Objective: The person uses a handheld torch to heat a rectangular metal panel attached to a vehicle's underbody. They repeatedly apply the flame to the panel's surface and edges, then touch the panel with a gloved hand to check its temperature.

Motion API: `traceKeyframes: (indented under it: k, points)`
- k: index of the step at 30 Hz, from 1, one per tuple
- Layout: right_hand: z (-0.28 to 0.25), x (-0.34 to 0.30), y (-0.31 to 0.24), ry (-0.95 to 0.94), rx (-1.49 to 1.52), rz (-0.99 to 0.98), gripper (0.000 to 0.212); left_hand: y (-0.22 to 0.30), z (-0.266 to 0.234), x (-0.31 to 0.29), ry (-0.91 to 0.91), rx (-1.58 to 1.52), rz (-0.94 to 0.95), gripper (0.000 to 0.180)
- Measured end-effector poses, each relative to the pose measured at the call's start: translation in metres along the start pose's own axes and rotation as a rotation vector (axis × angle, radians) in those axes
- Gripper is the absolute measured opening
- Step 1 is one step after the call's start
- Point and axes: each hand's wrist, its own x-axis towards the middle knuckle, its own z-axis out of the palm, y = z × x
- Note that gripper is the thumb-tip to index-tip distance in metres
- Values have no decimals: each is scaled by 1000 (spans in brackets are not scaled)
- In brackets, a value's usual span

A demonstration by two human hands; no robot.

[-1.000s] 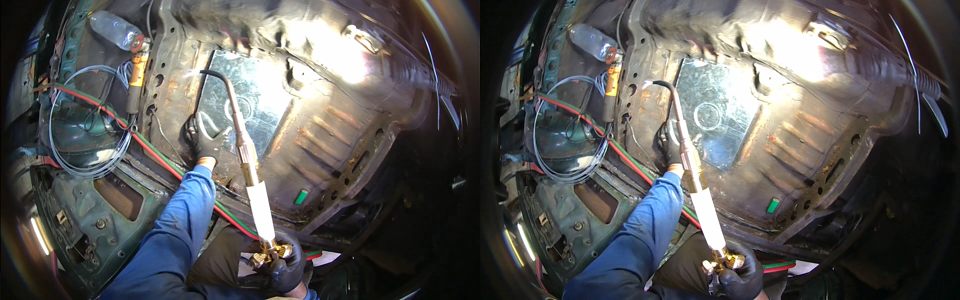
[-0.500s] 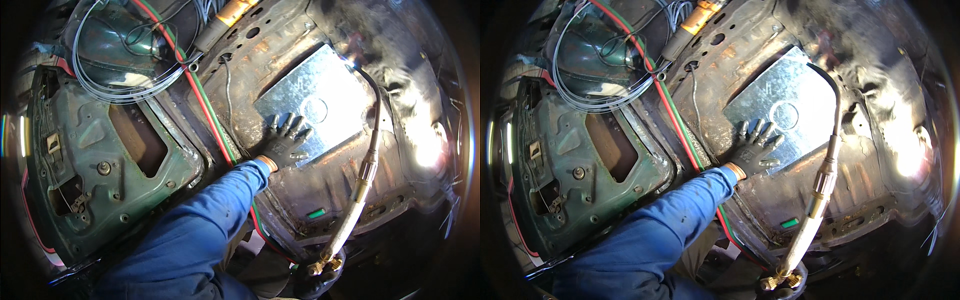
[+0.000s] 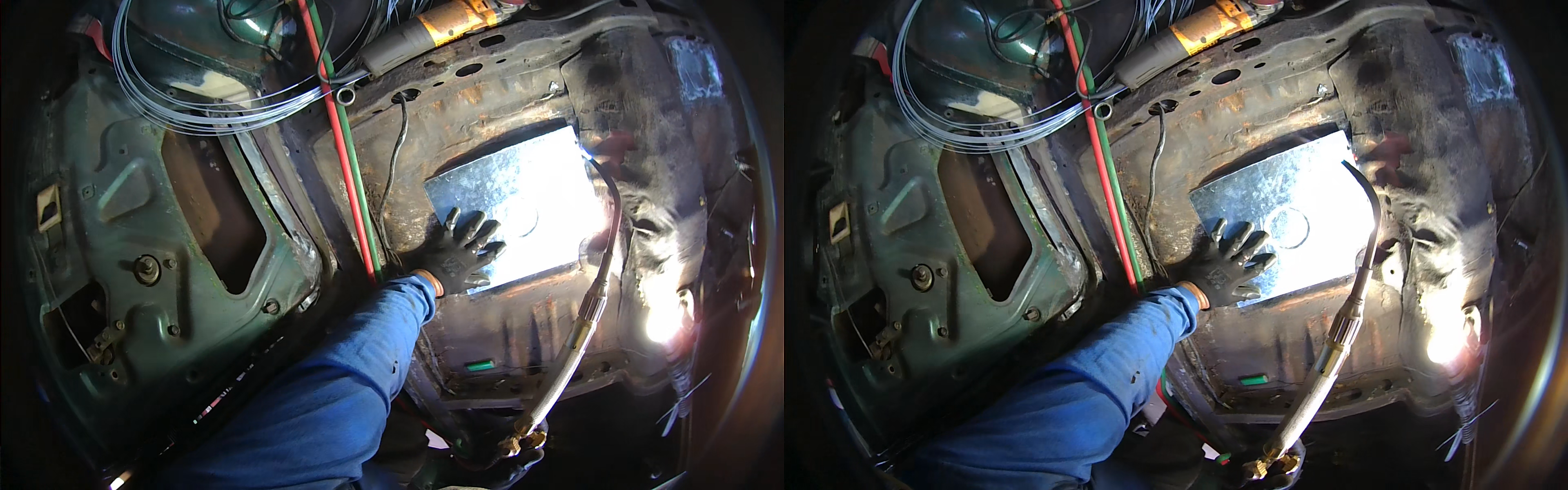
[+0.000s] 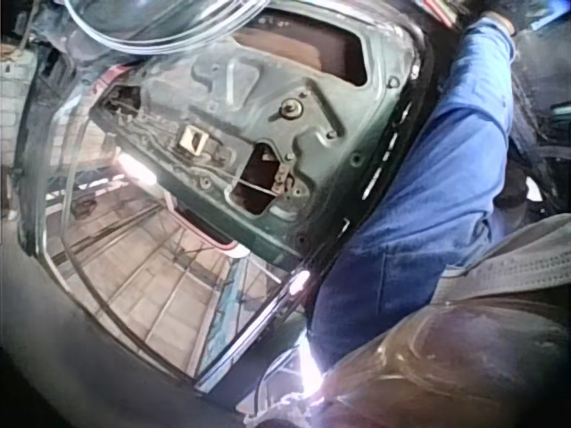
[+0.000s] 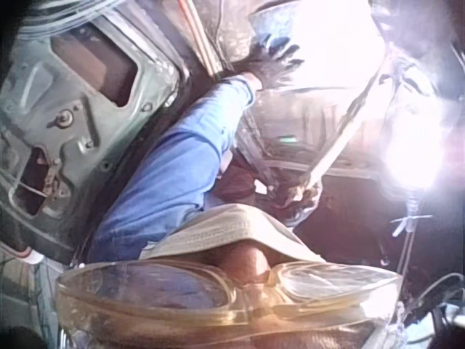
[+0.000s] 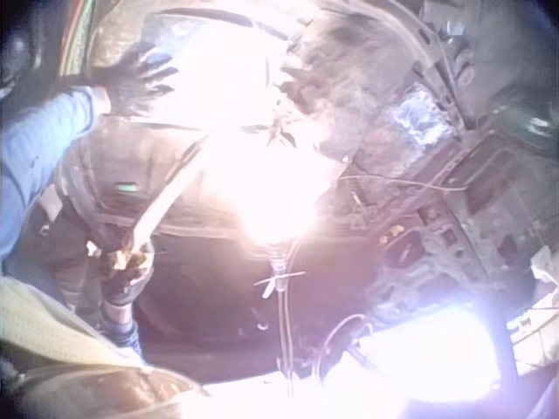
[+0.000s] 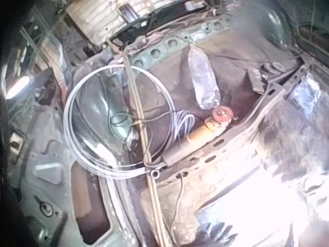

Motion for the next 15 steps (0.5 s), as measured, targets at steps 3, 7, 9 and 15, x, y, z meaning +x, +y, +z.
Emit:
traceKeyframes:
  k: [3,7,9,15]
  points:
    - [-3,-3,-11,-50,-67,22,44,2,4,2,4,-26,5,73]
    - [18,2,-18,-120,264,89,47,-1,-1,-3,-30,-17,-15,71]
    - [18,2,-18,-100,253,103,44,1,2,6,-15,-17,5,71]
    - [22,0,-15,-55,-37,-60,43,-1,3,2,-16,19,-10,71]
